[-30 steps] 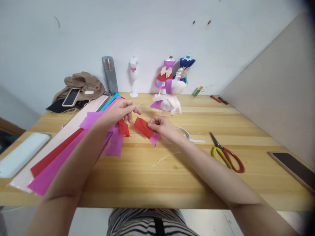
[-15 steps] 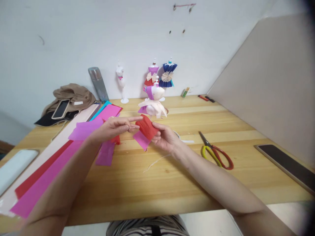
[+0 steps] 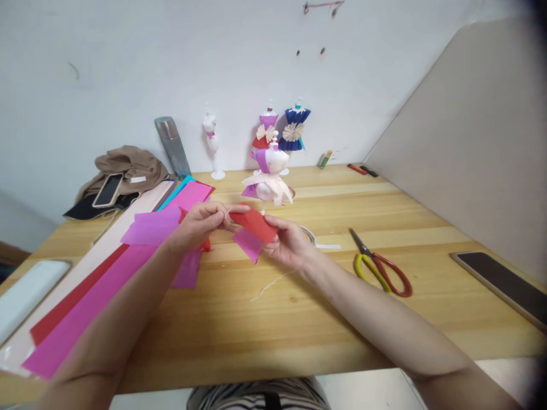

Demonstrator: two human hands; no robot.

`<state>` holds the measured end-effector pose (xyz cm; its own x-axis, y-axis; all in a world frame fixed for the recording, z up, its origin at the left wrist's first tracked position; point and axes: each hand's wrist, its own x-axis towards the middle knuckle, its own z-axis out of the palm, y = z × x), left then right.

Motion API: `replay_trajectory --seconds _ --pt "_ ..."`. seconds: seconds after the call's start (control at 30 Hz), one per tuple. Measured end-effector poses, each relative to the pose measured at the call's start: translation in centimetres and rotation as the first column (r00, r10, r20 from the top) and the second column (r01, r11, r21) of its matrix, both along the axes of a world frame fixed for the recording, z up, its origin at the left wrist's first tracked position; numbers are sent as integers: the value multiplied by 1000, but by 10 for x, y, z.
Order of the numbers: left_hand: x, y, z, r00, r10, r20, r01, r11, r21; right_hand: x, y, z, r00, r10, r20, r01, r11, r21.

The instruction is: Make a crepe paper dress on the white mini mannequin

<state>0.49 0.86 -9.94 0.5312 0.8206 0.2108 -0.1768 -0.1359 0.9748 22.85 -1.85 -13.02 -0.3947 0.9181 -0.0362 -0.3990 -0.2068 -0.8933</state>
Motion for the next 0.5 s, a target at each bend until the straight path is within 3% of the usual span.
replay_trajectory --seconds 0.07,0.13,0.17,0.23,0.3,0.33,0.4,0.5 --pt "3 -4 7 999 50 9 -50 998 -23 2 -2 0 997 -45 56 48 998 -38" --pt "6 -7 16 995 102 9 -101 993 -59 4 -5 0 970 -195 145 182 978 102" --pt "8 -9 20 992 122 8 -121 989 -86 5 -8 0 934 -307 184 259 935 244" --pt "10 -12 26 988 149 25 -144 976 -161 5 -13 -1 845 -492 208 333 790 515" --pt "12 -15 31 983 177 44 -160 954 -254 4 -17 -1 801 -564 198 320 684 655" --pt "13 -17 33 980 192 45 -170 939 -300 2 -19 -1 800 -567 197 306 668 679" --pt "15 -21 36 977 211 34 -183 909 -373 -2 -21 1 806 -563 185 319 676 665" --pt "17 -26 39 983 186 8 -163 883 -439 -8 -22 7 836 -529 145 392 761 517"
